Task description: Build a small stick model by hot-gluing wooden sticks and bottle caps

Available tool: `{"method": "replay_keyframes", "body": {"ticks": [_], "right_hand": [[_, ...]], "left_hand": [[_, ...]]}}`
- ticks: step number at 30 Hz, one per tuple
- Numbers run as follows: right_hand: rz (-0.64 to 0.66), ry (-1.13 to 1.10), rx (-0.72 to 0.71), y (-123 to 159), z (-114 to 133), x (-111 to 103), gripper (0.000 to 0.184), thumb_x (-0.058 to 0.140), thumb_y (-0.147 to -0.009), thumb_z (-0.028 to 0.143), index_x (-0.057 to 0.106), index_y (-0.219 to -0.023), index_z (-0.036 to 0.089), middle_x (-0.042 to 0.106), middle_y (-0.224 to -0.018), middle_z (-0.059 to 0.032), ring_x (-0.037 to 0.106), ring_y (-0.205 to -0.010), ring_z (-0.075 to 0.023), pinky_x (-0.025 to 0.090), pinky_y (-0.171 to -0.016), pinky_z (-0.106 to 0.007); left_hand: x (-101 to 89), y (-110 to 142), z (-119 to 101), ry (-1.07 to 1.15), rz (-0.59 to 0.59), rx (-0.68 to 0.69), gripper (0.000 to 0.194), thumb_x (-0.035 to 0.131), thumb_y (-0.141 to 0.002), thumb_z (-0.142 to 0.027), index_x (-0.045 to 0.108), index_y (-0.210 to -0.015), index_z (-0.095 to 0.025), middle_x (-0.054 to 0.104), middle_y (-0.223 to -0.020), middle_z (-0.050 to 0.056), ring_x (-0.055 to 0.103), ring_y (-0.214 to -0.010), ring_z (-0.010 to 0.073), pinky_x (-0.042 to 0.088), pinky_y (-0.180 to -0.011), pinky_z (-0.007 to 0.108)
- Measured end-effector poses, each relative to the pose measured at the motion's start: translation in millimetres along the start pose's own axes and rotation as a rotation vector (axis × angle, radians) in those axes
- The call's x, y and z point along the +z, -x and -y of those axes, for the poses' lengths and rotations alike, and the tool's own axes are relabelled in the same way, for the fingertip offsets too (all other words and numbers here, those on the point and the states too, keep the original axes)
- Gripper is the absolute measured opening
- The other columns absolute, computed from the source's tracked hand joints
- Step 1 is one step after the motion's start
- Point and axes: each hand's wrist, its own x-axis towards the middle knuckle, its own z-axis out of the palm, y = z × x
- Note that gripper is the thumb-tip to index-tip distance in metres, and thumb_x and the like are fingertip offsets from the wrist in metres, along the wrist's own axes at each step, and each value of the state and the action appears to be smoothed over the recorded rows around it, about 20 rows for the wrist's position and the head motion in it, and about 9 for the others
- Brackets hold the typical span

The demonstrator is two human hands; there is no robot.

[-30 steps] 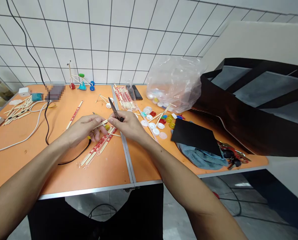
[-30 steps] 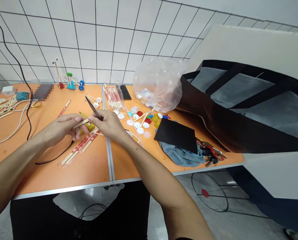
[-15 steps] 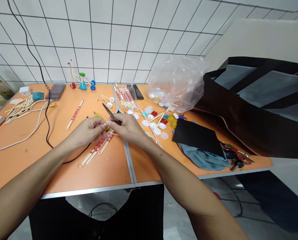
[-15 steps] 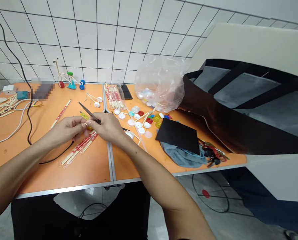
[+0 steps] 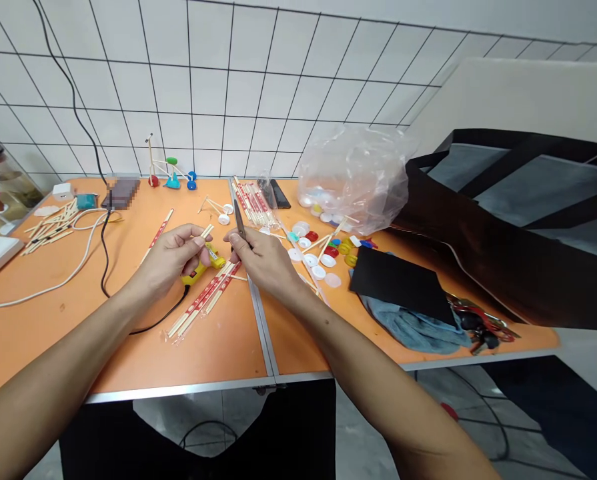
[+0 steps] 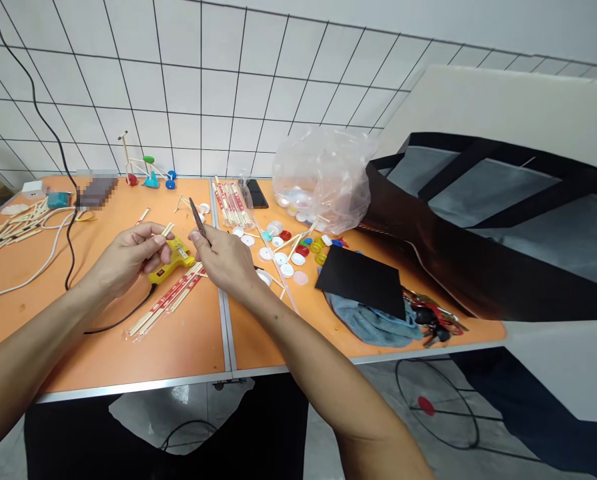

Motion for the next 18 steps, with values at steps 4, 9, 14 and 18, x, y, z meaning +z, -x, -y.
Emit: {"method": "replay_keyframes", "body": {"ticks": [4, 9, 14, 18], "right_hand": [[0.038, -0.101, 0.003, -0.4, -0.7, -0.5, 0.029, 0.051, -0.105, 0.036, 0.074, -0.119, 0.024, 0.073, -0.084, -0.0022, 0.063, -0.080, -0.0212, 0.041, -0.074, -0.034], [0.251, -0.547, 0.089, -4.4, -5.5, -1.3, 0.040, 0.055, -0.094, 0.028, 0.074, -0.129, 0.020, 0.074, -0.103, -0.0066, 0.061, -0.088, -0.0199, 0.047, -0.077, -0.033], [0.407, -0.998, 0.222, -6.5, -5.7, -2.7, 0.076, 0.063, -0.071, 0.013, 0.063, -0.147, 0.019, 0.072, -0.115, -0.0067, 0.062, -0.095, -0.0183, 0.050, -0.077, -0.028], [0.459, -0.987, 0.267, -7.5, -5.7, -4.4, 0.087, 0.072, -0.070, 0.008, 0.055, -0.154, 0.022, 0.071, -0.113, -0.0027, 0.057, -0.078, -0.0127, 0.050, -0.072, -0.024]], "left_hand": [[-0.2, -0.5, -1.9, 0.023, -0.004, 0.020, 0.028, 0.082, -0.077, -0.042, 0.069, -0.086, -0.019, 0.067, -0.059, -0.001, 0.035, -0.039, 0.0069, 0.023, -0.043, 0.024], [-2.7, -2.1, -1.5, 0.053, -0.014, 0.013, 0.029, 0.084, -0.076, -0.040, 0.070, -0.090, -0.019, 0.068, -0.060, -0.001, 0.039, -0.039, 0.0071, 0.025, -0.043, 0.023], [-5.2, -3.8, -1.9, 0.115, -0.058, 0.004, 0.028, 0.085, -0.074, -0.037, 0.071, -0.089, -0.019, 0.069, -0.059, -0.001, 0.040, -0.038, 0.0070, 0.024, -0.042, 0.022], [-5.5, -4.0, -5.2, 0.128, -0.061, 0.000, 0.030, 0.088, -0.070, -0.036, 0.072, -0.088, -0.018, 0.070, -0.058, 0.000, 0.042, -0.037, 0.0068, 0.024, -0.042, 0.022]]}}
